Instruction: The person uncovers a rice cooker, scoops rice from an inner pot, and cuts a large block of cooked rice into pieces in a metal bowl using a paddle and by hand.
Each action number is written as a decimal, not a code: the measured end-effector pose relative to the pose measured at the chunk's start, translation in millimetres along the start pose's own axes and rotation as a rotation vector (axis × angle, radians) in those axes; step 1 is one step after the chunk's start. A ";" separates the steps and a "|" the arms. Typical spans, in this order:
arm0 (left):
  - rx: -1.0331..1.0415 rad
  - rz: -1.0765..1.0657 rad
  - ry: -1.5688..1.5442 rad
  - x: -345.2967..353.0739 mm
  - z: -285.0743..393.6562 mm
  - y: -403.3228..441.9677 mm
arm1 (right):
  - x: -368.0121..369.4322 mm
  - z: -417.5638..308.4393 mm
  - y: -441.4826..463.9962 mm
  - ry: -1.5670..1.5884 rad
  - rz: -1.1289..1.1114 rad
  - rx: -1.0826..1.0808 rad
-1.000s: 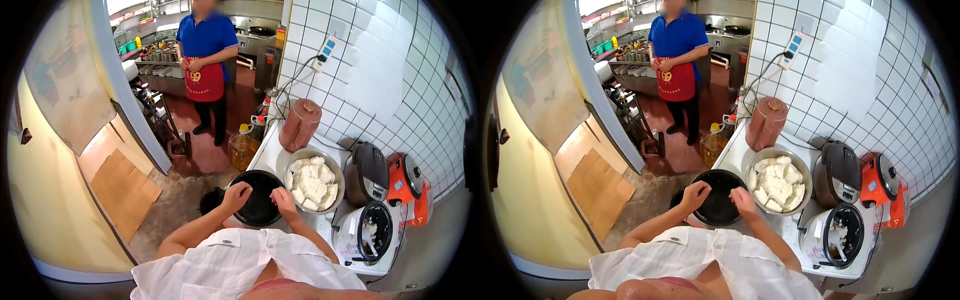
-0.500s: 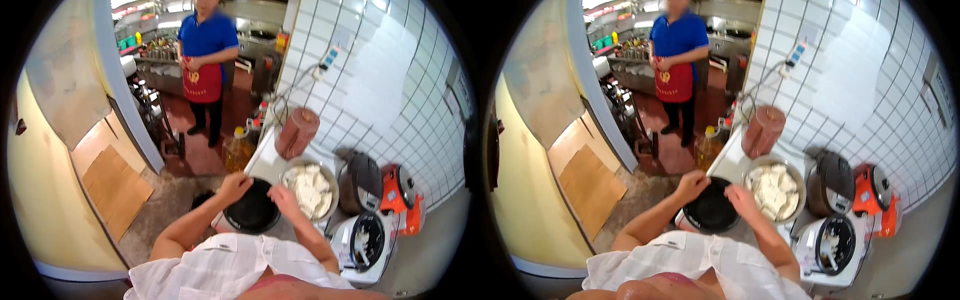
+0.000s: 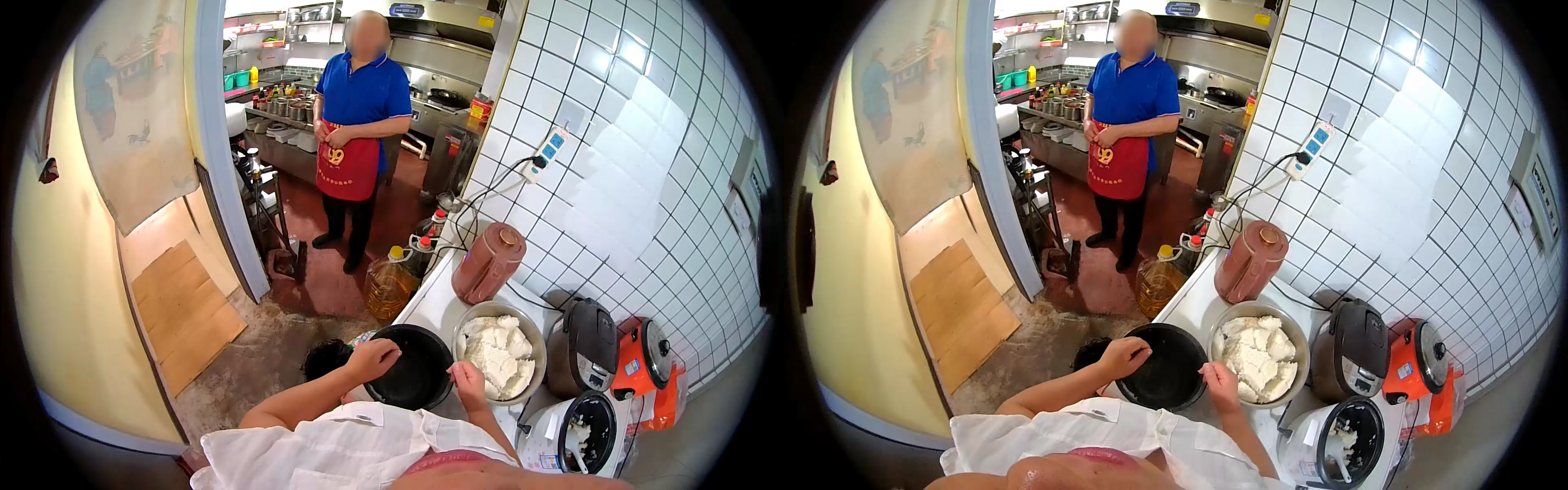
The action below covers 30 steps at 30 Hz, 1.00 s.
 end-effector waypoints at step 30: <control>0.010 0.091 0.014 2.4 -4.6 -1.4 | 1.7 9.6 -1.4 -0.015 0.055 -0.027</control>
Point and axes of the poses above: each hand's wrist, its own y-axis towards the middle knuckle, its own x-axis out of the palm, z = x × y, the point moved 2 cm from there along y, towards the middle knuckle, and after that the axes turned 2 degrees about x, right-handed, at the moved point
